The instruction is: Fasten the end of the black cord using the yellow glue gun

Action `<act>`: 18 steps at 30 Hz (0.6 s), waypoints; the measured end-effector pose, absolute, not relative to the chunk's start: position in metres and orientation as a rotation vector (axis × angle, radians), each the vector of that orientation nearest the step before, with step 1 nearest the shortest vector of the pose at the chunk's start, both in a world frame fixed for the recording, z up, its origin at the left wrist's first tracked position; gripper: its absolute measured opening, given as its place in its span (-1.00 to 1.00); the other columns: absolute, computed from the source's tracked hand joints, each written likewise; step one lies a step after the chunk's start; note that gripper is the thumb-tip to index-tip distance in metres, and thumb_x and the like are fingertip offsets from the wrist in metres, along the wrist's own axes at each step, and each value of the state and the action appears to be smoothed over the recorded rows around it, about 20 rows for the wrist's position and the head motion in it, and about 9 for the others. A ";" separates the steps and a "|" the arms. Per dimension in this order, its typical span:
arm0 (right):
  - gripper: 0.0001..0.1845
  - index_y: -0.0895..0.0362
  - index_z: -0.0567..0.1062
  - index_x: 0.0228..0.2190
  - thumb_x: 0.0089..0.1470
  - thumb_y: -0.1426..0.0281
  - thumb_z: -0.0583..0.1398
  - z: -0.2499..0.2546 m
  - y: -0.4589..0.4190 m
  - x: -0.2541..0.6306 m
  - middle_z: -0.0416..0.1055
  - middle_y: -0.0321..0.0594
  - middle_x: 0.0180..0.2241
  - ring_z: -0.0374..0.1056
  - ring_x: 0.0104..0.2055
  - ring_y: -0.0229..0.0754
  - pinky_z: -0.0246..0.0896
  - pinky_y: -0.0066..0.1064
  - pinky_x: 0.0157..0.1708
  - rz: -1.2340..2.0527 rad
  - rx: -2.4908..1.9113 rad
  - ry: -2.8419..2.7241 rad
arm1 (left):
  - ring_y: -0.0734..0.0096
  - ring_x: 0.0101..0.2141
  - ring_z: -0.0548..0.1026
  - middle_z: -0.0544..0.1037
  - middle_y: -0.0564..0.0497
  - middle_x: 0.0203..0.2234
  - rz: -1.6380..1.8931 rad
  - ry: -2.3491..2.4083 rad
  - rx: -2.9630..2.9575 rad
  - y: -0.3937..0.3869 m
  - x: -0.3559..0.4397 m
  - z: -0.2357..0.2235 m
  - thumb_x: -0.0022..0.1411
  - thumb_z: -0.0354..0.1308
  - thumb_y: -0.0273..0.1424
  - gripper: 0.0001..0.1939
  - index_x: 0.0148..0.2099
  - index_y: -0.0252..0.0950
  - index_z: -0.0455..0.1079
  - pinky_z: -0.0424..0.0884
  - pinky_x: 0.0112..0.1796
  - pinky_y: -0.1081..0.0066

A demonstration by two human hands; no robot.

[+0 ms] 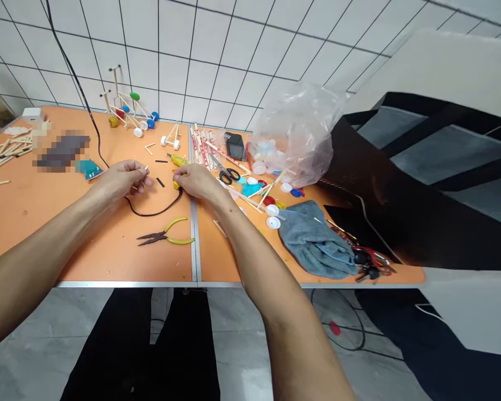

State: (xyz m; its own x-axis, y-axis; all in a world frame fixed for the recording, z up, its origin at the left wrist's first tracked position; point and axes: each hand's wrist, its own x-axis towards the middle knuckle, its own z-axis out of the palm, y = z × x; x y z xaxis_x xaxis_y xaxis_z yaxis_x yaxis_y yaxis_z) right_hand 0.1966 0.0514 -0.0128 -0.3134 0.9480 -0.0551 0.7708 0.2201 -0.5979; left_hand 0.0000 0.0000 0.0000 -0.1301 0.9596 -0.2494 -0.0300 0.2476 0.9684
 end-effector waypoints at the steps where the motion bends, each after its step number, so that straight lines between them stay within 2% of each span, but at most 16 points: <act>1: -0.73 0.13 0.77 -0.22 0.32 0.45 0.22 -0.012 0.050 0.196 0.74 -0.13 -0.13 0.57 -0.11 -0.08 0.33 -0.28 0.03 0.756 -1.618 -2.177 | 0.59 -0.68 0.33 0.57 0.08 -0.61 1.122 1.402 0.940 0.000 0.000 0.000 0.46 0.18 -0.62 -0.61 -0.45 -0.26 0.33 0.23 -0.56 0.54; 3: -0.71 0.14 0.78 -0.15 0.35 0.43 0.21 -0.010 0.048 0.194 0.75 -0.07 -0.04 0.58 -0.01 -0.04 0.33 -0.25 0.08 0.704 -1.634 -2.165 | 0.58 -0.67 0.33 0.57 0.07 -0.60 1.121 1.399 0.926 0.001 -0.001 -0.001 0.46 0.18 -0.62 -0.61 -0.45 -0.26 0.34 0.24 -0.56 0.53; 5: -0.70 0.13 0.77 -0.13 0.37 0.42 0.19 -0.008 0.044 0.192 0.74 -0.06 -0.04 0.58 0.01 -0.02 0.32 -0.25 0.07 0.653 -1.635 -2.155 | 0.56 -0.65 0.35 0.58 0.06 -0.58 1.127 1.401 0.899 0.002 -0.001 -0.001 0.46 0.18 -0.63 -0.61 -0.45 -0.27 0.35 0.27 -0.54 0.51; 12: -0.69 0.13 0.72 -0.18 0.40 0.41 0.15 -0.004 0.022 0.178 0.67 -0.12 -0.23 0.48 -0.18 -0.06 0.21 -0.29 -0.13 0.441 -1.538 -2.215 | 0.49 -0.44 0.63 0.68 0.00 -0.35 1.187 1.210 0.769 0.009 -0.004 -0.009 0.45 0.23 -0.64 -0.67 -0.40 -0.30 0.39 0.52 -0.36 0.47; 15: -0.65 0.13 0.70 -0.22 0.42 0.44 0.10 -0.006 0.014 0.171 0.59 -0.10 -0.28 0.40 -0.19 -0.05 0.13 -0.28 -0.18 0.303 -1.449 -2.308 | 0.45 -0.38 0.66 0.65 0.03 -0.38 1.189 1.083 0.754 0.013 -0.006 -0.017 0.38 0.31 -0.64 -0.70 -0.39 -0.30 0.39 0.58 -0.28 0.46; 18: -0.60 0.14 0.72 -0.09 0.47 0.42 0.06 -0.008 0.004 0.164 0.55 -0.03 -0.20 0.38 -0.14 0.00 0.12 -0.27 -0.18 0.196 -1.442 -2.369 | 0.47 -0.37 0.65 0.61 0.06 -0.45 1.209 0.986 0.764 0.016 -0.006 -0.021 0.34 0.35 -0.62 -0.74 -0.38 -0.30 0.43 0.57 -0.26 0.50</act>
